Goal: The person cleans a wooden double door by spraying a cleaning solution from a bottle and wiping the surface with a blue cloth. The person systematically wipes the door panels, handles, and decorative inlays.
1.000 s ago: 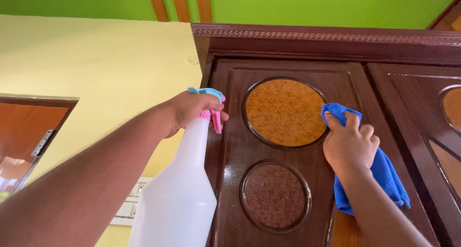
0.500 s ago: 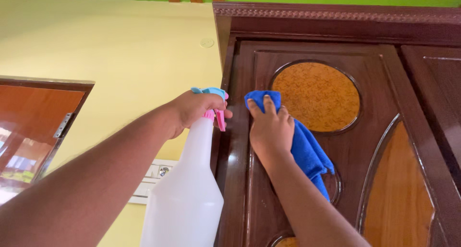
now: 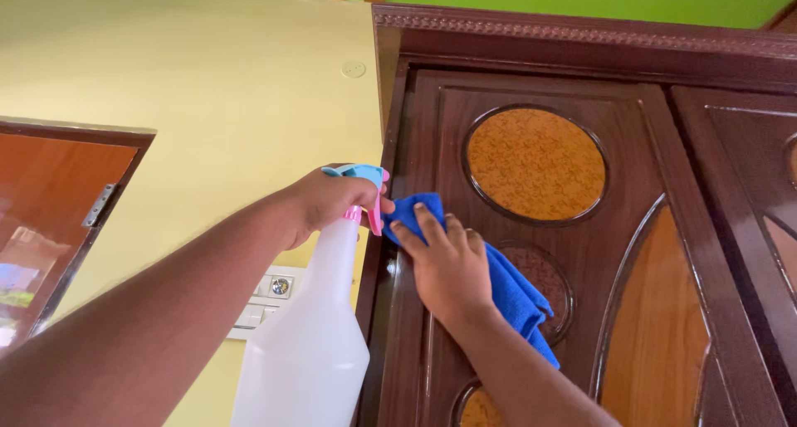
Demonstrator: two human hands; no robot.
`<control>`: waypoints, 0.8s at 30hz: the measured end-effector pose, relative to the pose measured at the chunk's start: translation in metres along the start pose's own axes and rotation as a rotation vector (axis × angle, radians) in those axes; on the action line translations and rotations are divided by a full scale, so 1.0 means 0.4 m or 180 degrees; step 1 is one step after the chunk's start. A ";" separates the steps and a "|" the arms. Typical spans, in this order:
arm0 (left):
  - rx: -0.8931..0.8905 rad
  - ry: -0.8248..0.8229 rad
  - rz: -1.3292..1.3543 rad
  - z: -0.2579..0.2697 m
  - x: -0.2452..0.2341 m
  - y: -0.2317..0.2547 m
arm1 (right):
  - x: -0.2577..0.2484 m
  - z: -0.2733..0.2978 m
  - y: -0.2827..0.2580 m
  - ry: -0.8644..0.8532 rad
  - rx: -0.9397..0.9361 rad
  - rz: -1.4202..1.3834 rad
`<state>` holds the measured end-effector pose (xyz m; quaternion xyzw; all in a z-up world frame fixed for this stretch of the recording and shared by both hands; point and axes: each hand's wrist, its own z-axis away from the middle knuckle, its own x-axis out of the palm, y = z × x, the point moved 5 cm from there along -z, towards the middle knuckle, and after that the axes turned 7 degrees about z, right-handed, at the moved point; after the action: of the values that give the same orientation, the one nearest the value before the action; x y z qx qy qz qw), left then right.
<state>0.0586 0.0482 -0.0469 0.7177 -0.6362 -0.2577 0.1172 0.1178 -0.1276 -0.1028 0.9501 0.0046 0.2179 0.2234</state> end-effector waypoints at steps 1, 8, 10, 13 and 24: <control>0.0074 -0.0063 0.0000 -0.003 0.008 -0.004 | -0.002 0.000 0.032 -0.0028 0.0134 0.0115; 0.0057 -0.0201 0.0306 0.001 0.031 -0.054 | 0.001 0.033 0.211 -0.0121 0.0913 0.0608; 0.0052 -0.0321 0.0364 -0.001 0.049 -0.056 | -0.006 0.052 0.240 -0.0006 0.1069 0.0702; 0.0037 -0.0455 0.0330 -0.008 0.074 -0.054 | -0.005 0.073 0.250 -0.0103 0.1187 0.0489; 0.0156 -0.0413 0.0341 -0.034 0.048 -0.047 | -0.001 0.027 0.060 0.0114 0.0876 0.0512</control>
<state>0.0827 0.0304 -0.0489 0.6672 -0.6860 -0.2813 0.0717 0.1197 -0.1536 -0.1015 0.9649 -0.0376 0.2493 0.0728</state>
